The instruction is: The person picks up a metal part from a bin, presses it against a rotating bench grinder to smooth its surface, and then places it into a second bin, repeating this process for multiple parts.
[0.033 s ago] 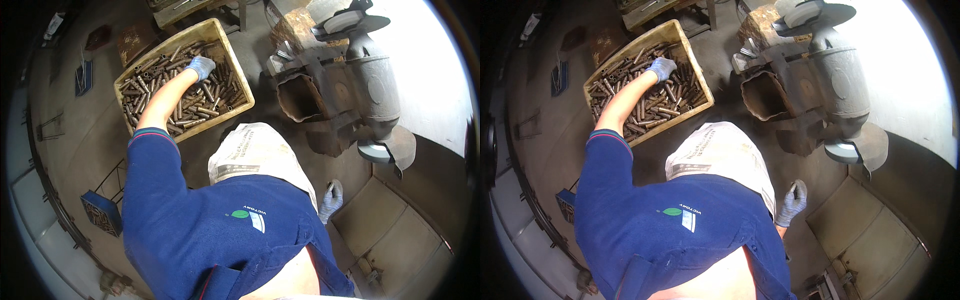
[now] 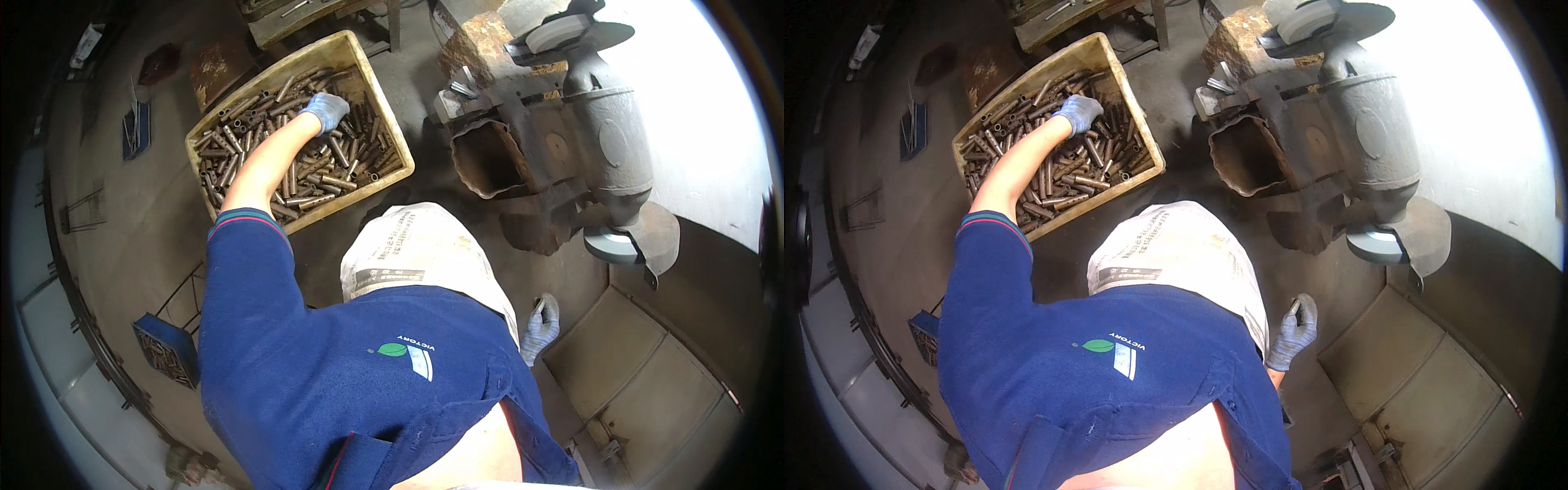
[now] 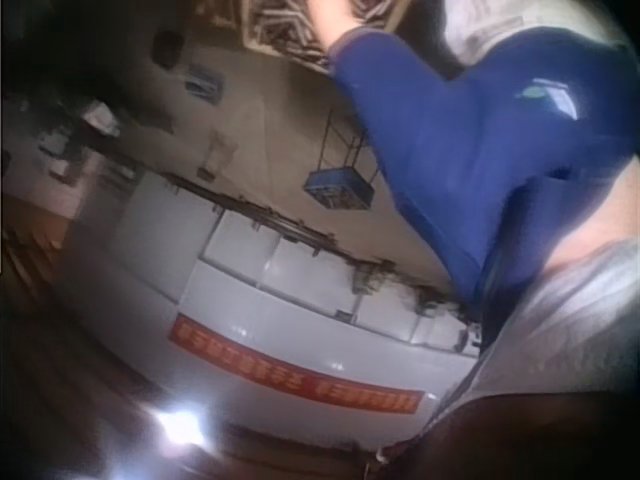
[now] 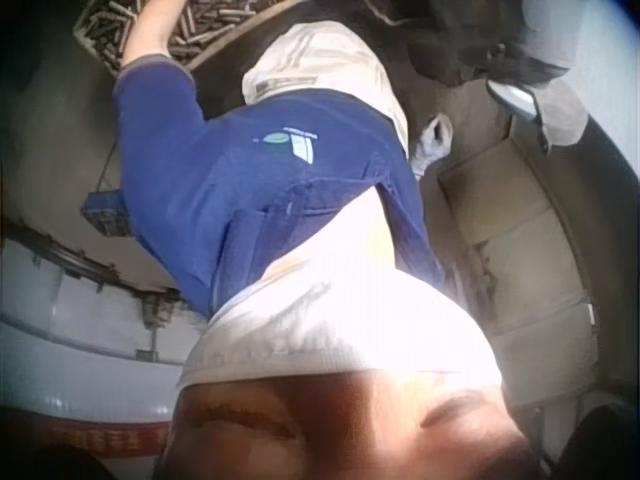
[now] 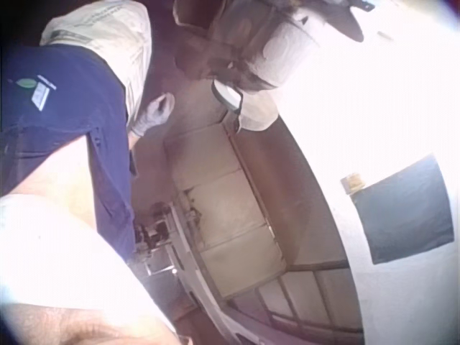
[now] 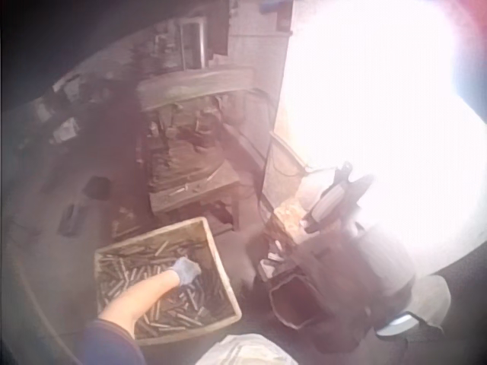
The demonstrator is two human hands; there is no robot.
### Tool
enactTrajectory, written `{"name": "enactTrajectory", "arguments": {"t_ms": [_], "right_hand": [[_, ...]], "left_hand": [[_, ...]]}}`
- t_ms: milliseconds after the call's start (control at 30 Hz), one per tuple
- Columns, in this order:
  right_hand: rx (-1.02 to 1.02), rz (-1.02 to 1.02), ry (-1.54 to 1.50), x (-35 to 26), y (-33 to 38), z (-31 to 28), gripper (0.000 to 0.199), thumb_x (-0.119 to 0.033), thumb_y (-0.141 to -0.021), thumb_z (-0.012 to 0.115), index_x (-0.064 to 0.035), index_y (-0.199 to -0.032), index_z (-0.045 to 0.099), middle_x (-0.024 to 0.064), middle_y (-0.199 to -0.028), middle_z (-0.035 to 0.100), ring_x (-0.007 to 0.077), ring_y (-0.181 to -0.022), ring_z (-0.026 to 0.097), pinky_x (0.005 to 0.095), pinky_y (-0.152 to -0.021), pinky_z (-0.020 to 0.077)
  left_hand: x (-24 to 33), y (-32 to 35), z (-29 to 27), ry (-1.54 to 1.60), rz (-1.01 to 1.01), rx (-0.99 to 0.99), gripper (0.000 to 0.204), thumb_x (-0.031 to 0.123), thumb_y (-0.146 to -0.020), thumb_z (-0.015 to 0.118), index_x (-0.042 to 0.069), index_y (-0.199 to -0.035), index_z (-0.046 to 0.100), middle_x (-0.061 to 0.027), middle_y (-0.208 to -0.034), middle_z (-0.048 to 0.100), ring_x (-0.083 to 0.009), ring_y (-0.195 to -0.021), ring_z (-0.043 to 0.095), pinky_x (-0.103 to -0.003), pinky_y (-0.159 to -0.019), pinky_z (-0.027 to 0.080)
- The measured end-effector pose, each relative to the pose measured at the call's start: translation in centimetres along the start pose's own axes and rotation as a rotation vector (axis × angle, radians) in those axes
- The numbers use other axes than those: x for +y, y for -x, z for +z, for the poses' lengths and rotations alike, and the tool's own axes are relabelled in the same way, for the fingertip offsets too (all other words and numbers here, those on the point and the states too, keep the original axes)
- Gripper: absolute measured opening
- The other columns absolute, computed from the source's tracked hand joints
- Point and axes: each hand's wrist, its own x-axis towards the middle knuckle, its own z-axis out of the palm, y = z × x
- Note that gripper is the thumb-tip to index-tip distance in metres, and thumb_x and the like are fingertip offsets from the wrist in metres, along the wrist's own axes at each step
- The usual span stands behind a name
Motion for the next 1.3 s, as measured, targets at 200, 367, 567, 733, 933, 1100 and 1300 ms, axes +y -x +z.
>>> {"name": "enactTrajectory", "arguments": {"t_ms": [200, 367, 567, 733, 933, 1100, 1300], "right_hand": [[0.088, 0.072, -0.078, 1.5, 2.2, 0.0, 0.016, -0.001, -0.084, 0.059, 0.0049, -0.097, 0.063, 0.0111, -0.100, 0.062, 0.0158, -0.084, 0.059, 0.0273, -0.074, 0.0513], [0.075, 0.067, -0.022, 1.0, 2.6, 0.0, 0.016, -0.002, -0.084, 0.059, 0.0052, -0.098, 0.063, 0.0112, -0.099, 0.062, 0.0157, -0.083, 0.059, 0.0273, -0.075, 0.0511], [0.094, 0.091, -0.081, 1.5, 3.2, -0.4, 0.019, -0.001, -0.084, 0.059, 0.0045, -0.101, 0.062, 0.0104, -0.097, 0.062, 0.0162, -0.082, 0.060, 0.0291, -0.077, 0.0503], [0.134, -0.098, 0.084, 1.1, 2.2, -1.3, 0.013, 0.000, -0.081, 0.063, 0.0038, -0.093, 0.065, 0.0135, -0.096, 0.065, 0.0200, -0.087, 0.062, 0.0294, -0.079, 0.0507], [-0.015, -0.450, 0.013, -10.1, -3.3, 1.8, 0.027, 0.004, -0.068, 0.068, 0.0005, -0.095, 0.066, 0.0176, -0.104, 0.063, 0.0290, -0.095, 0.062, 0.0334, -0.082, 0.0507], [0.057, -0.659, -0.040, -12.2, -5.6, 3.4, 0.040, -0.008, -0.064, 0.076, -0.0001, -0.101, 0.063, 0.0187, -0.110, 0.057, 0.0315, -0.095, 0.061, 0.0342, -0.082, 0.0507], [0.224, -0.304, -0.380, -8.9, -4.5, 3.4, 0.027, -0.001, -0.072, 0.071, 0.0004, -0.098, 0.063, 0.0125, -0.103, 0.055, 0.0216, -0.090, 0.060, 0.0285, -0.076, 0.0507]], "left_hand": [[1.2, 1.6, -2.4, 0.036, 0.012, -0.084, 0.034, 0.026, -0.065, 0.076, 0.002, -0.088, 0.067, -0.0172, -0.090, 0.066, -0.0332, -0.088, 0.064, -0.041, -0.075, 0.052], [1.7, 1.5, -1.4, -0.049, 0.042, -0.066, 0.029, 0.021, -0.066, 0.074, 0.002, -0.087, 0.068, -0.0171, -0.089, 0.066, -0.0323, -0.087, 0.065, -0.041, -0.073, 0.052], [1.3, 4.8, -3.9, 0.161, -0.062, 0.202, 0.022, 0.011, -0.072, 0.060, 0.011, -0.093, 0.066, -0.0114, -0.097, 0.065, -0.0288, -0.094, 0.062, -0.040, -0.081, 0.047], [1.8, 9.3, -8.4, 1.169, -0.266, 0.431, 0.017, 0.011, -0.081, 0.064, 0.004, -0.096, 0.066, -0.0058, -0.080, 0.067, -0.0162, -0.070, 0.064, -0.030, -0.066, 0.053], [19.0, 7.3, -19.4, 1.718, 0.367, 0.308, 0.020, 0.012, -0.084, 0.064, 0.000, -0.100, 0.064, -0.0033, -0.080, 0.065, -0.0081, -0.068, 0.060, -0.021, -0.060, 0.050], [29.7, 5.0, -22.6, 1.765, 0.537, -0.023, 0.021, 0.010, -0.086, 0.061, -0.003, -0.103, 0.061, -0.0078, -0.085, 0.065, -0.0115, -0.072, 0.063, -0.023, -0.062, 0.054], [34.6, 3.5, -22.8, 1.723, 0.560, -0.108, 0.021, 0.007, -0.086, 0.061, -0.004, -0.103, 0.060, -0.0089, -0.088, 0.066, -0.0128, -0.070, 0.064, -0.023, -0.062, 0.054]]}}
